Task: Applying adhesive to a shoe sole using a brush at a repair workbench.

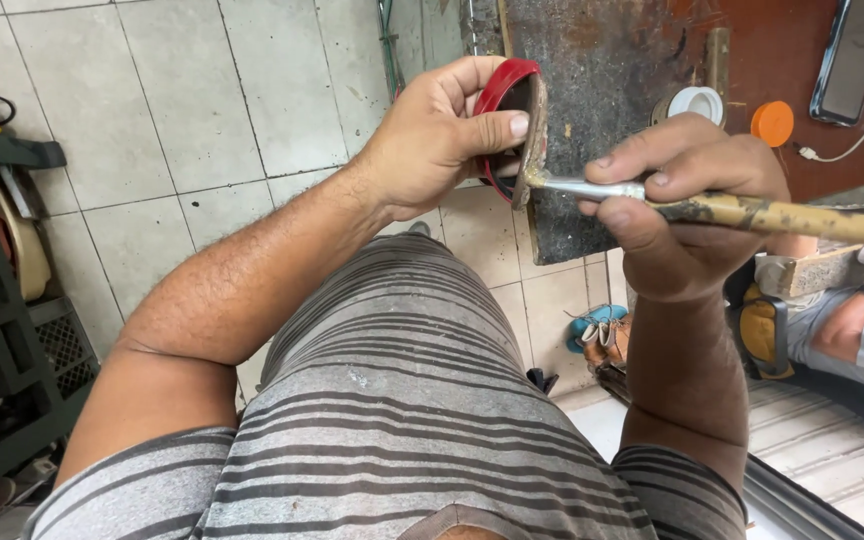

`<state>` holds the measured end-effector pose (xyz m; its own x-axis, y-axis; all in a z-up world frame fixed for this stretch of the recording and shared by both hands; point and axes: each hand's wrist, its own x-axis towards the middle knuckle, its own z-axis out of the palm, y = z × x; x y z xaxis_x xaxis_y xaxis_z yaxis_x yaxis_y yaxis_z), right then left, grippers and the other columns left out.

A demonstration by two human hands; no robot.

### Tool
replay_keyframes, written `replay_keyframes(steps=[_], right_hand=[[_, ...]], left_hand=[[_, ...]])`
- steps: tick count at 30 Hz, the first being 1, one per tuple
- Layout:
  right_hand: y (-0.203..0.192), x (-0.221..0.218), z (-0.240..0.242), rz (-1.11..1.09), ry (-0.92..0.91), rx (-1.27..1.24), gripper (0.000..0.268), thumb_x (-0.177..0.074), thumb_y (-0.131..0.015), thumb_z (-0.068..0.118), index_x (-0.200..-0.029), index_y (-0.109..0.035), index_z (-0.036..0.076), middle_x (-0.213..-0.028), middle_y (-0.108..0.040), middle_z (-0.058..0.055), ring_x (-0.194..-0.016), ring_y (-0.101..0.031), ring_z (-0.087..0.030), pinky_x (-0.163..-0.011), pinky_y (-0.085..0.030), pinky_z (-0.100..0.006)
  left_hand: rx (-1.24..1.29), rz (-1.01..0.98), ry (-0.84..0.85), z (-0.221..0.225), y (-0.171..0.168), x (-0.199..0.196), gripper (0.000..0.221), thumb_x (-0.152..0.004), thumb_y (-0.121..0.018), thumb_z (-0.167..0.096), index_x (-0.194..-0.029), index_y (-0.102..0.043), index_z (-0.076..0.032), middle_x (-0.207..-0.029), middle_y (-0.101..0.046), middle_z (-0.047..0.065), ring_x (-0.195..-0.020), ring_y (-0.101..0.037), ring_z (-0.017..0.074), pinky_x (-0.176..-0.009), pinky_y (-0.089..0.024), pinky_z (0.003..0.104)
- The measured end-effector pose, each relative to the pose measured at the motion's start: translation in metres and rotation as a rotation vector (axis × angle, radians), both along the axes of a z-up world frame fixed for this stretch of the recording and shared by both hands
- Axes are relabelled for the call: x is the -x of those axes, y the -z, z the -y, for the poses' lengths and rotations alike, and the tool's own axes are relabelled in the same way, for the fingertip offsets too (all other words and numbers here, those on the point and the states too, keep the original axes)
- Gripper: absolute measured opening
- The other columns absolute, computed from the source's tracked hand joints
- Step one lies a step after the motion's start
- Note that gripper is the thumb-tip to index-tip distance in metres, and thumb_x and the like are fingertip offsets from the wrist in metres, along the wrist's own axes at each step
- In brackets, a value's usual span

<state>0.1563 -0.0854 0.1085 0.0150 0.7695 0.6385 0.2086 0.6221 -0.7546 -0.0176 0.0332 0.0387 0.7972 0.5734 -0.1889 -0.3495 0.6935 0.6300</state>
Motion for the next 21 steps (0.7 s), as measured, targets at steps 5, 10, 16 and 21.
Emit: replay_keyframes(steps=[5, 10, 16, 21], right_hand=[[0.009, -0.012, 0.001, 0.077, -0.024, -0.135, 0.022, -0.092, -0.071, -0.001, -0.102, -0.054, 0.008, -0.093, -0.067, -0.015, -0.084, -0.071, -0.023, -0.062, -0.062, -0.026], [0.004, -0.004, 0.007, 0.232, -0.061, -0.179, 0.021, -0.091, -0.073, -0.002, -0.099, -0.054, 0.007, -0.087, -0.068, -0.018, -0.077, -0.072, -0.025, -0.063, -0.065, -0.038], [0.005, -0.010, -0.014, -0.077, -0.223, -0.102, 0.028, -0.093, -0.065, -0.010, -0.112, -0.053, 0.006, -0.100, -0.067, -0.010, -0.072, -0.071, -0.011, -0.053, -0.064, -0.012], [0.008, 0.001, -0.019, -0.337, -0.015, 0.047, 0.021, -0.102, -0.062, -0.004, -0.110, -0.047, 0.008, -0.097, -0.063, -0.019, -0.066, -0.066, -0.020, -0.058, -0.060, -0.024]], left_hand=[[0.038, -0.062, -0.022, 0.001, -0.007, -0.002, 0.045, -0.082, -0.083, -0.007, -0.122, -0.063, -0.003, -0.093, -0.070, 0.010, -0.070, -0.068, 0.0211, -0.064, -0.065, 0.032], [0.088, -0.062, -0.058, -0.002, -0.012, -0.001, 0.044, -0.083, -0.081, -0.003, -0.122, -0.063, 0.001, -0.100, -0.068, 0.011, -0.076, -0.068, 0.0226, -0.063, -0.065, 0.031], [-0.153, 0.066, 0.006, -0.002, -0.011, 0.008, 0.050, -0.086, -0.083, -0.009, -0.129, -0.059, 0.000, -0.102, -0.072, 0.012, -0.082, -0.075, 0.0234, -0.068, -0.069, 0.038], [-0.501, 0.112, 0.005, -0.002, -0.014, 0.018, 0.057, -0.091, -0.083, -0.017, -0.138, -0.053, -0.003, -0.114, -0.067, 0.002, -0.100, -0.068, 0.0121, -0.092, -0.062, 0.026]])
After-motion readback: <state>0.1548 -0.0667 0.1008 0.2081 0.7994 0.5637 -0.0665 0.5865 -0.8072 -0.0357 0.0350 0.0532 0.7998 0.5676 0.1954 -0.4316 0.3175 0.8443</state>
